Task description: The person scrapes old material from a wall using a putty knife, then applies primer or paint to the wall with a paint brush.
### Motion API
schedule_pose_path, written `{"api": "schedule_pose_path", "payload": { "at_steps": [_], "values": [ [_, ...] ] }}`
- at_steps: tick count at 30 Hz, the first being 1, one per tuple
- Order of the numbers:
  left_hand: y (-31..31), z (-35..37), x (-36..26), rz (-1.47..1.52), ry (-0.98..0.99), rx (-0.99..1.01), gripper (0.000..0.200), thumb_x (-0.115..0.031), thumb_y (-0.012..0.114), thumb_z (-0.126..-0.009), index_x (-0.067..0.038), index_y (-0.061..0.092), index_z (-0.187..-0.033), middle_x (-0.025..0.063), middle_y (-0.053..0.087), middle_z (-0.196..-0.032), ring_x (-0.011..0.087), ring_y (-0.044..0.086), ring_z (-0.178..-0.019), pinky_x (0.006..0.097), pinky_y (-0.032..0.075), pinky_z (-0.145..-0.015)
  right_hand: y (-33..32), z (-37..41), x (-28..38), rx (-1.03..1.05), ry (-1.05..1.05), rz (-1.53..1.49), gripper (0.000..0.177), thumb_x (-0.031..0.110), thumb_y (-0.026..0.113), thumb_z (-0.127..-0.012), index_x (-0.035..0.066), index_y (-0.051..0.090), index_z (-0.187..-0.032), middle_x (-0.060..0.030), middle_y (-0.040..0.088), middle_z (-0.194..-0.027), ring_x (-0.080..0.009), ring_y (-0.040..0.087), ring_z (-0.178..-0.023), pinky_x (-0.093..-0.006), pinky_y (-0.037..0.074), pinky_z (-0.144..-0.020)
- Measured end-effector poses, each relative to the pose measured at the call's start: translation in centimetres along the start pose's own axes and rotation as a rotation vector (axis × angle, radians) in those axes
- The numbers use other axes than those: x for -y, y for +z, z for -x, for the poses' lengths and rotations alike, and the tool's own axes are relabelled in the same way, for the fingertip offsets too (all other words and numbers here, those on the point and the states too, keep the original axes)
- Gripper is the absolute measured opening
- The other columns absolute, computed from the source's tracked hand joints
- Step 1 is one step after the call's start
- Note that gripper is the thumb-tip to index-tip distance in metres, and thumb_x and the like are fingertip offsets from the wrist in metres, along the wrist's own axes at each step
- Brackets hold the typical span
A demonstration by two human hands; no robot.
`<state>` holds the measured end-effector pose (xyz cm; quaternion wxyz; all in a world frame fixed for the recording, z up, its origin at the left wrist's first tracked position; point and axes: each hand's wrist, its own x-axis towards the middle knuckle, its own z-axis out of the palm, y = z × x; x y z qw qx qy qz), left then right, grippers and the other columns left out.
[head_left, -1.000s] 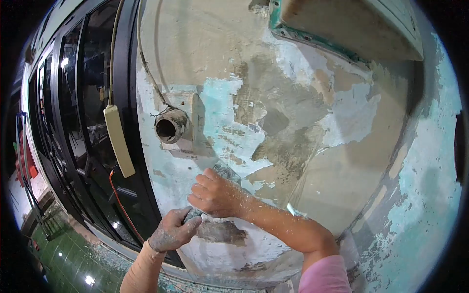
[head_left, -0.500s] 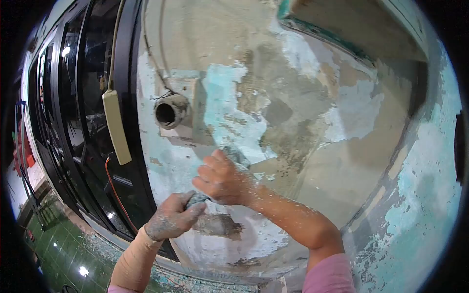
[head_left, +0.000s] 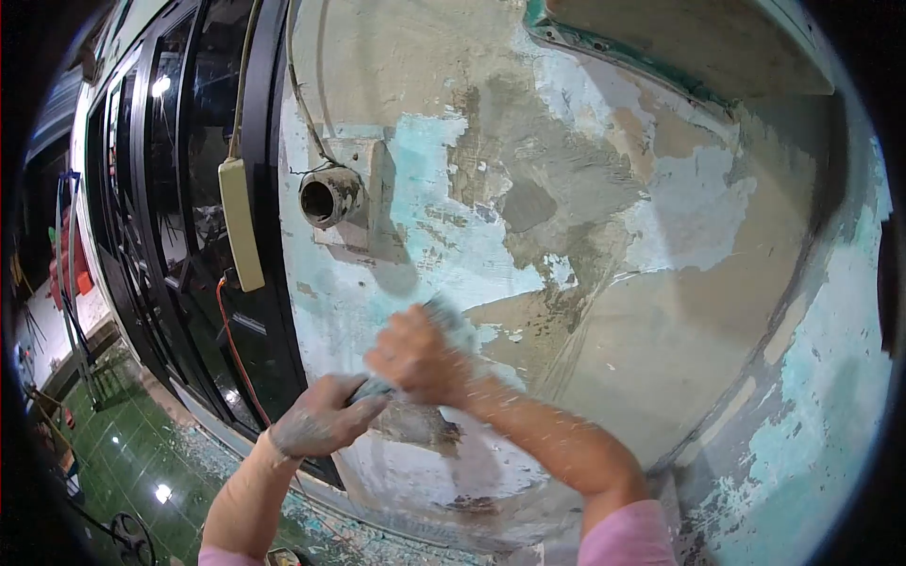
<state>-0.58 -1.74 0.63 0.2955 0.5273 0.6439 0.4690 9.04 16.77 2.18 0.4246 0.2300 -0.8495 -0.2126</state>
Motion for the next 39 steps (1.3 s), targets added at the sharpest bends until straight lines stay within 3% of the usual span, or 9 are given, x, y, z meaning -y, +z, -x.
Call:
{"api": "schedule_pose_path", "payload": {
  "at_steps": [4,12,16,19,28,31,35,38,39],
  "values": [
    [-1.1,1.2,3.5,0.044,-0.047,0.005,0.03,-0.025,0.06,-0.093,-0.001,0.058,-0.075,-0.002,0.048,-0.057,0.0067,0.042,-0.052,0.0282,0.037,-0.047,3.6,-0.2,2.5,0.048,0.03,0.009,0.008,0.016,0.061,-0.074,0.01,0.056,-0.072,-0.006,0.053,-0.072,-0.0248,0.056,-0.081,-0.0433,0.043,-0.08],
    [0.0,0.7,4.8,0.173,-0.022,0.052,0.026,-0.023,0.059,-0.095,-0.002,0.057,-0.079,-0.0032,0.048,-0.059,0.0058,0.041,-0.053,0.0275,0.036,-0.048,2.3,0.2,2.2,0.133,-0.021,-0.001,0.007,0.016,0.06,-0.074,0.01,0.057,-0.073,-0.0046,0.053,-0.073,-0.0235,0.056,-0.081,-0.0393,0.042,-0.079],
    [-0.6,-1.2,5.9,-0.017,0.099,0.056,0.028,-0.025,0.059,-0.096,0.0,0.059,-0.083,0.0007,0.045,-0.057,0.01,0.039,-0.056,0.0309,0.037,-0.052,2.0,0.9,1.8,0.165,-0.016,0.053,0.004,0.015,0.06,-0.076,0.011,0.058,-0.077,-0.0034,0.054,-0.075,-0.022,0.056,-0.082,-0.0382,0.041,-0.079],
    [-1.1,-1.0,5.1,-0.1,0.052,0.069,0.029,-0.026,0.059,-0.096,0.002,0.059,-0.086,0.0029,0.043,-0.056,0.0122,0.039,-0.056,0.0333,0.038,-0.053,1.2,0.8,0.8,0.158,0.009,0.028,0.004,0.015,0.06,-0.077,0.013,0.06,-0.08,-0.0024,0.054,-0.076,-0.021,0.056,-0.082,-0.0375,0.041,-0.077],
    [0.7,-2.3,2.4,-0.175,0.174,0.077,0.029,-0.025,0.06,-0.095,0.002,0.061,-0.087,0.0085,0.046,-0.056,0.0135,0.04,-0.055,0.0355,0.038,-0.054,-1.9,2.1,-0.7,0.229,0.027,0.016,0.007,0.017,0.061,-0.073,0.016,0.062,-0.08,-0.0005,0.053,-0.075,-0.0196,0.055,-0.079,-0.0354,0.04,-0.074],
    [2.5,-2.1,0.0,-0.132,0.112,0.131,0.029,-0.025,0.061,-0.095,0.003,0.06,-0.087,0.0117,0.048,-0.056,0.0165,0.042,-0.054,0.0366,0.039,-0.055,-5.1,2.7,-1.4,0.191,0.047,-0.034,0.009,0.018,0.062,-0.071,0.016,0.063,-0.079,-0.0001,0.052,-0.074,-0.0193,0.054,-0.077,-0.035,0.04,-0.073],
    [3.3,-0.8,-1.4,-0.213,0.237,0.046,0.03,-0.026,0.061,-0.094,0.003,0.06,-0.088,0.0185,0.054,-0.061,0.0264,0.048,-0.053,0.0392,0.042,-0.056,-5.8,3.0,-1.2,0.163,0.055,-0.069,0.011,0.017,0.062,-0.07,0.015,0.065,-0.08,-0.0001,0.05,-0.072,-0.0196,0.053,-0.076,-0.0364,0.039,-0.071],
    [2.8,-1.4,0.0,-0.232,0.218,0.007,0.03,-0.027,0.061,-0.094,0.003,0.061,-0.087,0.0185,0.057,-0.063,0.0262,0.05,-0.055,0.0394,0.043,-0.058,-3.6,2.5,-0.9,0.141,0.056,0.003,0.006,0.017,0.062,-0.071,0.014,0.061,-0.076,-0.0008,0.047,-0.069,-0.0205,0.051,-0.072,-0.0376,0.039,-0.07],
    [2.4,-1.6,1.3,-0.238,0.267,-0.043,0.029,-0.026,0.062,-0.094,0.003,0.063,-0.089,0.0171,0.058,-0.064,0.0207,0.05,-0.057,0.0377,0.044,-0.059,-3.0,1.9,-0.7,0.174,0.061,0.011,0.005,0.017,0.062,-0.071,0.014,0.06,-0.074,-0.0009,0.046,-0.068,-0.0207,0.051,-0.072,-0.0379,0.039,-0.07]
  ]
}}
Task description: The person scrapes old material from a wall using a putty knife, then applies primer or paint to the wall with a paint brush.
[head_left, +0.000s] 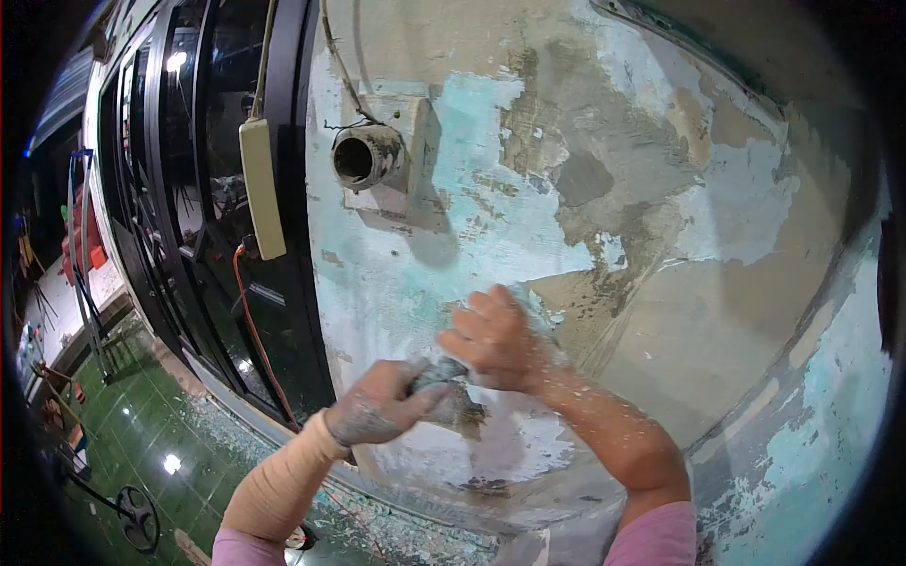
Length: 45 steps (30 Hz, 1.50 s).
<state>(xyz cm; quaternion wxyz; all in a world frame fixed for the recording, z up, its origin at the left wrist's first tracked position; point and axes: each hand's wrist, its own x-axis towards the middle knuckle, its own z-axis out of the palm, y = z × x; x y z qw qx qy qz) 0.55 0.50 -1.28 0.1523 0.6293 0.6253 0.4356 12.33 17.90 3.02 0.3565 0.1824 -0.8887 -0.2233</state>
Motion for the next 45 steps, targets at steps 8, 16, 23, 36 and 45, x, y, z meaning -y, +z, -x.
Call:
{"api": "schedule_pose_path", "payload": {
  "at_steps": [8,16,23,36,45],
  "values": [
    [1.4,-2.5,-2.0,0.056,0.058,0.097,0.03,-0.028,0.06,-0.094,0.002,0.063,-0.094,0.0155,0.057,-0.063,0.0216,0.051,-0.057,0.0384,0.046,-0.06,-3.6,3.1,-1.3,-0.003,0.018,0.127,0.008,0.021,0.061,-0.074,0.015,0.055,-0.071,-0.002,0.048,-0.069,-0.0215,0.052,-0.074,-0.0399,0.04,-0.072],
    [0.2,0.5,-0.6,0.11,-0.028,-0.044,0.031,-0.027,0.062,-0.094,0.003,0.062,-0.088,0.0116,0.054,-0.06,0.0157,0.049,-0.056,0.0358,0.044,-0.056,-0.3,-0.6,-0.5,0.001,-0.074,0.04,0.007,0.02,0.062,-0.07,0.016,0.057,-0.072,-0.0015,0.048,-0.07,-0.0218,0.051,-0.074,-0.0378,0.039,-0.07],
    [0.6,-0.1,-2.1,0.138,-0.011,0.0,0.028,-0.025,0.06,-0.094,0.003,0.063,-0.092,0.0131,0.056,-0.062,0.0159,0.05,-0.057,0.0363,0.044,-0.057,-2.2,0.6,-1.4,-0.05,-0.047,-0.008,0.01,0.022,0.062,-0.068,0.015,0.06,-0.075,-0.0013,0.047,-0.07,-0.0223,0.05,-0.072,-0.0382,0.039,-0.067],
    [-2.4,0.3,1.8,0.15,-0.139,0.031,0.031,-0.029,0.058,-0.094,0.001,0.064,-0.089,0.0099,0.054,-0.059,0.017,0.049,-0.055,0.037,0.045,-0.057,0.4,-2.5,-0.9,0.028,-0.065,0.041,0.006,0.018,0.06,-0.07,0.016,0.055,-0.073,-0.0012,0.048,-0.071,-0.0204,0.051,-0.074,-0.0377,0.039,-0.071],
    [4.2,-5.8,-6.7,0.129,0.31,0.036,0.028,-0.028,0.059,-0.095,0.0,0.059,-0.087,0.0056,0.047,-0.059,0.0142,0.048,-0.057,0.0358,0.042,-0.056,-10.6,5.3,-4.1,0.03,0.08,0.233,0.009,0.023,0.06,-0.074,0.015,0.064,-0.076,-0.0007,0.046,-0.066,-0.0206,0.048,-0.069,-0.0381,0.036,-0.066]
  ]
}}
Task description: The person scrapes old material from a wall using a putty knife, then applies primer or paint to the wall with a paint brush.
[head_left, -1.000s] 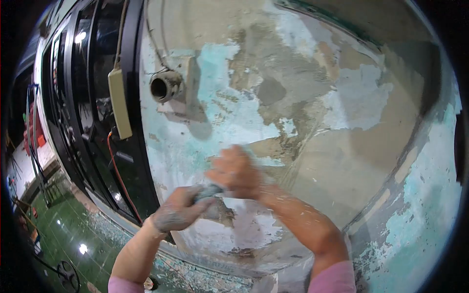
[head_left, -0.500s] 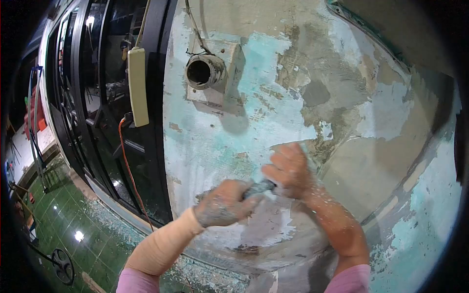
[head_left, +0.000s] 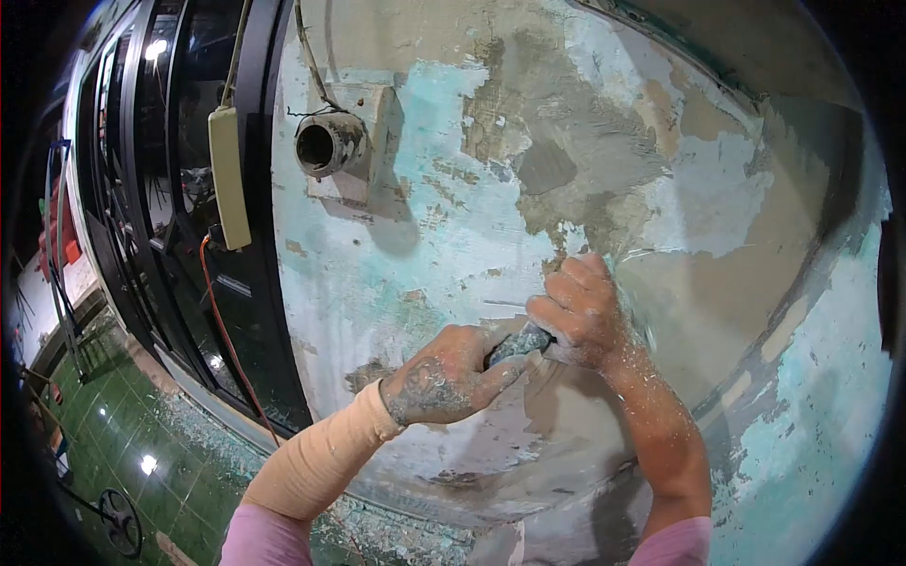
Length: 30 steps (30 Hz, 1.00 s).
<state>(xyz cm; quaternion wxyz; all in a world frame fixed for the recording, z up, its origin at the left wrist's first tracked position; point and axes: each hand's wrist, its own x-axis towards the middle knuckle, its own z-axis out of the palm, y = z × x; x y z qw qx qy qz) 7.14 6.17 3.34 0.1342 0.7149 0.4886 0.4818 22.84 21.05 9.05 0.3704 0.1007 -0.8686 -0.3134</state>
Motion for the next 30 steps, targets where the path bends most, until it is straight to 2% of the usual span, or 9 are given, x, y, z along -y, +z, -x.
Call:
{"api": "schedule_pose_path", "payload": {
  "at_steps": [3,6,13,15,18,19,21,26,30],
  "values": [
    [-1.9,3.8,1.7,0.003,-0.165,-0.047,0.025,-0.025,0.059,-0.095,-0.001,0.059,-0.088,0.0013,0.048,-0.059,0.0127,0.048,-0.055,0.0334,0.04,-0.051,3.3,-3.2,2.5,0.021,-0.072,-0.134,0.01,0.02,0.062,-0.074,0.016,0.055,-0.068,0.0003,0.046,-0.065,-0.0192,0.048,-0.069,-0.0377,0.036,-0.066],
    [-5.4,8.3,3.5,0.222,-0.559,-0.186,0.033,-0.031,0.062,-0.093,-0.001,0.061,-0.081,0.002,0.049,-0.058,0.011,0.049,-0.056,0.0322,0.041,-0.053,9.1,-8.0,5.2,-0.001,-0.202,-0.277,0.007,0.018,0.06,-0.075,0.015,0.054,-0.074,-0.0023,0.049,-0.071,-0.0216,0.052,-0.076,-0.0398,0.04,-0.073],
    [-2.6,3.0,1.8,-0.004,-0.329,0.007,0.034,-0.033,0.059,-0.094,0.0,0.062,-0.086,0.0095,0.054,-0.059,0.0185,0.051,-0.054,0.0371,0.044,-0.055,3.5,-4.0,1.6,0.103,-0.15,-0.073,0.007,0.021,0.061,-0.074,0.016,0.057,-0.073,-0.0011,0.049,-0.068,-0.0201,0.052,-0.073,-0.0376,0.039,-0.069],
    [-0.1,-0.4,0.5,-0.045,0.013,-0.024,0.031,-0.031,0.06,-0.094,0.0,0.059,-0.089,0.0069,0.048,-0.058,0.0139,0.048,-0.053,0.0356,0.04,-0.052,-0.6,-1.4,-0.7,0.051,-0.056,-0.04,0.007,0.022,0.062,-0.074,0.015,0.061,-0.076,-0.0009,0.046,-0.066,-0.0204,0.05,-0.07,-0.0389,0.038,-0.065],
    [1.3,-1.4,-1.3,-0.01,0.076,-0.041,0.032,-0.03,0.059,-0.094,0.002,0.06,-0.092,0.0111,0.051,-0.061,0.0184,0.049,-0.055,0.0374,0.042,-0.055,-2.0,0.3,-1.1,-0.026,-0.002,0.038,0.006,0.02,0.062,-0.074,0.015,0.061,-0.073,-0.0012,0.046,-0.066,-0.02,0.05,-0.07,-0.0386,0.037,-0.065],
    [0.9,-0.7,-1.2,-0.056,0.042,-0.027,0.031,-0.029,0.057,-0.094,0.0,0.062,-0.101,0.0204,0.057,-0.065,0.0343,0.063,-0.066,0.0432,0.048,-0.063,-1.2,0.1,-0.2,-0.015,-0.001,0.032,0.005,0.019,0.062,-0.073,0.016,0.059,-0.07,-0.0005,0.046,-0.066,-0.0197,0.05,-0.07,-0.0378,0.038,-0.065],
    [-0.4,2.8,0.3,-0.037,-0.278,0.1,0.029,-0.028,0.057,-0.094,0.0,0.062,-0.1,0.0199,0.059,-0.068,0.0308,0.062,-0.064,0.0415,0.048,-0.063,3.4,0.4,2.4,-0.034,-0.048,-0.137,0.011,0.025,0.064,-0.069,0.015,0.057,-0.071,-0.0015,0.042,-0.067,-0.0218,0.048,-0.068,-0.0388,0.037,-0.065],
    [-0.7,12.0,8.2,0.05,-0.416,-0.073,0.026,-0.024,0.059,-0.094,-0.002,0.064,-0.106,0.0124,0.061,-0.071,0.0206,0.058,-0.064,0.0365,0.047,-0.063,12.2,-2.0,10.1,-0.024,-0.175,-0.298,0.009,0.019,0.059,-0.075,0.016,0.052,-0.071,-0.0011,0.048,-0.07,-0.0204,0.053,-0.073,-0.037,0.041,-0.069],
    [1.6,9.3,7.4,0.027,-0.348,-0.062,0.026,-0.025,0.061,-0.093,0.0,0.064,-0.101,0.0148,0.06,-0.07,0.0221,0.057,-0.062,0.037,0.047,-0.062,10.2,0.5,7.8,0.02,-0.172,-0.236,0.009,0.02,0.06,-0.073,0.016,0.052,-0.069,-0.0009,0.048,-0.068,-0.0209,0.052,-0.07,-0.037,0.04,-0.068]
  ]
}}
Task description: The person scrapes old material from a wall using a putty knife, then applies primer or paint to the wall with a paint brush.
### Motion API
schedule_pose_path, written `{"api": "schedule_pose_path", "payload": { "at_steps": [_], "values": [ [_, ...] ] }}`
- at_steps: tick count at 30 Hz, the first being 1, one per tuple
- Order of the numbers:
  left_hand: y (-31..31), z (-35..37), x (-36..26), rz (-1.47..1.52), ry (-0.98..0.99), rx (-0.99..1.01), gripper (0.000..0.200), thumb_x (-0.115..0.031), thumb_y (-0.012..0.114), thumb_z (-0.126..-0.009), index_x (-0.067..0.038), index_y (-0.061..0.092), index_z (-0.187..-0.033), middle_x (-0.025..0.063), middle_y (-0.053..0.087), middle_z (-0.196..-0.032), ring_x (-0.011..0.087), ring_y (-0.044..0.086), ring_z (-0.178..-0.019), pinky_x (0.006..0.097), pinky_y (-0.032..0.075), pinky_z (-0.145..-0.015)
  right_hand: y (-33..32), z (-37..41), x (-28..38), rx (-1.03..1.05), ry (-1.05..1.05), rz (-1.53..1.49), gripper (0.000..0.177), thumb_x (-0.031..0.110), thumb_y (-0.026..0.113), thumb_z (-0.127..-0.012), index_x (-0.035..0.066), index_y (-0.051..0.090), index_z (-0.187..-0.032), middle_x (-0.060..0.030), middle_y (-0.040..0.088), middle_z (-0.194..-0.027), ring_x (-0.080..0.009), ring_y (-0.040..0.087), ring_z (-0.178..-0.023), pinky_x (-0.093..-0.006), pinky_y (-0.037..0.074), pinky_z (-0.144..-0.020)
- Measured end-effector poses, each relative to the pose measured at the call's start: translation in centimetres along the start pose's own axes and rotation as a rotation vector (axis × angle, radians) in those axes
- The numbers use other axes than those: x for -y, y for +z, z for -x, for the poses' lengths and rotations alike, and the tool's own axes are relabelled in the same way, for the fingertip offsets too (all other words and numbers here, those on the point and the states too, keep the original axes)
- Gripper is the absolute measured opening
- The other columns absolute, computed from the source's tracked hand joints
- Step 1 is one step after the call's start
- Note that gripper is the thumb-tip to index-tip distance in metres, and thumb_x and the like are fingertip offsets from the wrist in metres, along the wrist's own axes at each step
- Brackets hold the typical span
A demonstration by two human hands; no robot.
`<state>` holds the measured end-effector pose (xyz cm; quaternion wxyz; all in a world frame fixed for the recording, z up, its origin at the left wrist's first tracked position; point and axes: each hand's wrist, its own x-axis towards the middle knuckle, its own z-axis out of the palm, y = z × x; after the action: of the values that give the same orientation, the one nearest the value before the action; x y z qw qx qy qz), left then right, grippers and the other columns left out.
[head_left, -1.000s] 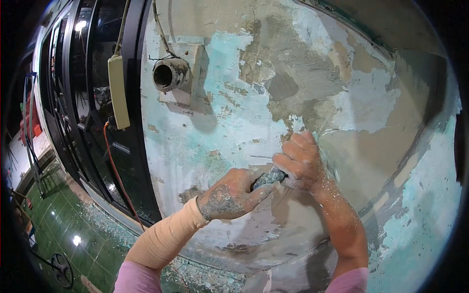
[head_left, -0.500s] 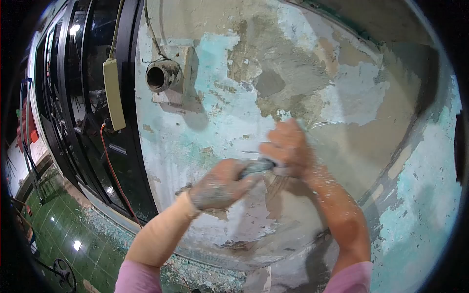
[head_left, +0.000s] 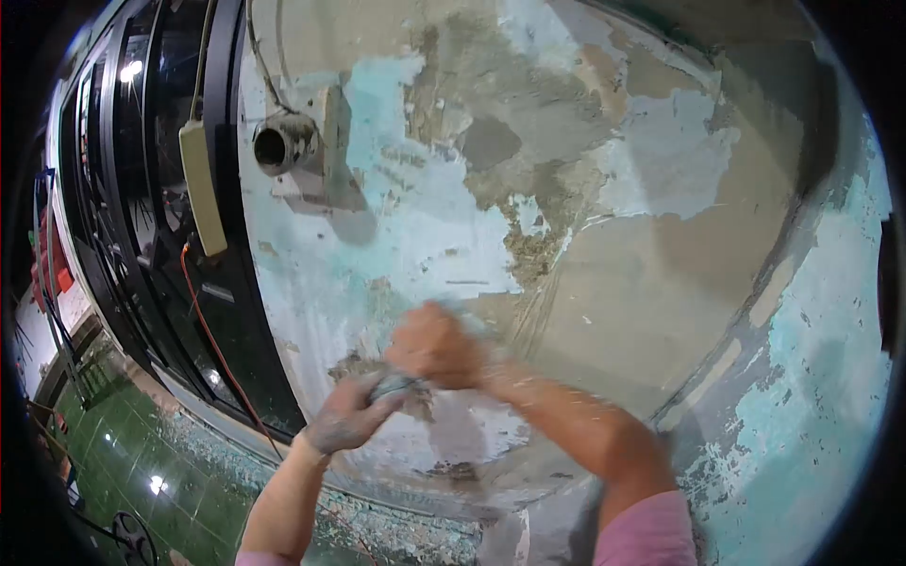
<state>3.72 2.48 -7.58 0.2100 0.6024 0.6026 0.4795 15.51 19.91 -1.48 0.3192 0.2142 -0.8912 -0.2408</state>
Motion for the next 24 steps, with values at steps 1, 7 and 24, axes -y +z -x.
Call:
{"api": "schedule_pose_path", "payload": {
  "at_steps": [1,7,24],
  "values": [
    [1.4,-1.4,-1.1,-0.039,0.104,0.001,0.027,-0.026,0.061,-0.093,0.0,0.063,-0.099,0.0155,0.06,-0.068,0.0228,0.056,-0.06,0.0378,0.046,-0.06,-2.6,1.7,-0.6,0.04,0.031,0.015,0.008,0.021,0.06,-0.072,0.016,0.054,-0.07,-0.0006,0.047,-0.068,-0.0208,0.051,-0.07,-0.0369,0.04,-0.067],
    [3.8,-2.9,-5.0,-0.078,0.232,-0.014,0.032,-0.03,0.062,-0.092,0.0,0.058,-0.085,0.0244,0.06,-0.069,0.0424,0.058,-0.06,0.0457,0.046,-0.058,-7.3,4.3,-0.7,-0.014,0.155,0.175,0.006,0.022,0.062,-0.07,0.016,0.06,-0.069,0.0004,0.044,-0.067,-0.02,0.049,-0.069,-0.0374,0.037,-0.064],
    [6.6,-7.0,-6.7,-0.066,0.412,0.105,0.032,-0.031,0.061,-0.093,0.0,0.063,-0.1,0.0206,0.062,-0.067,0.0348,0.063,-0.061,0.0454,0.048,-0.059,-11.5,8.2,-1.5,0.034,0.275,0.277,0.008,0.024,0.062,-0.068,0.016,0.06,-0.07,-0.0016,0.044,-0.067,-0.0215,0.047,-0.068,-0.0388,0.036,-0.063]
  ]
}}
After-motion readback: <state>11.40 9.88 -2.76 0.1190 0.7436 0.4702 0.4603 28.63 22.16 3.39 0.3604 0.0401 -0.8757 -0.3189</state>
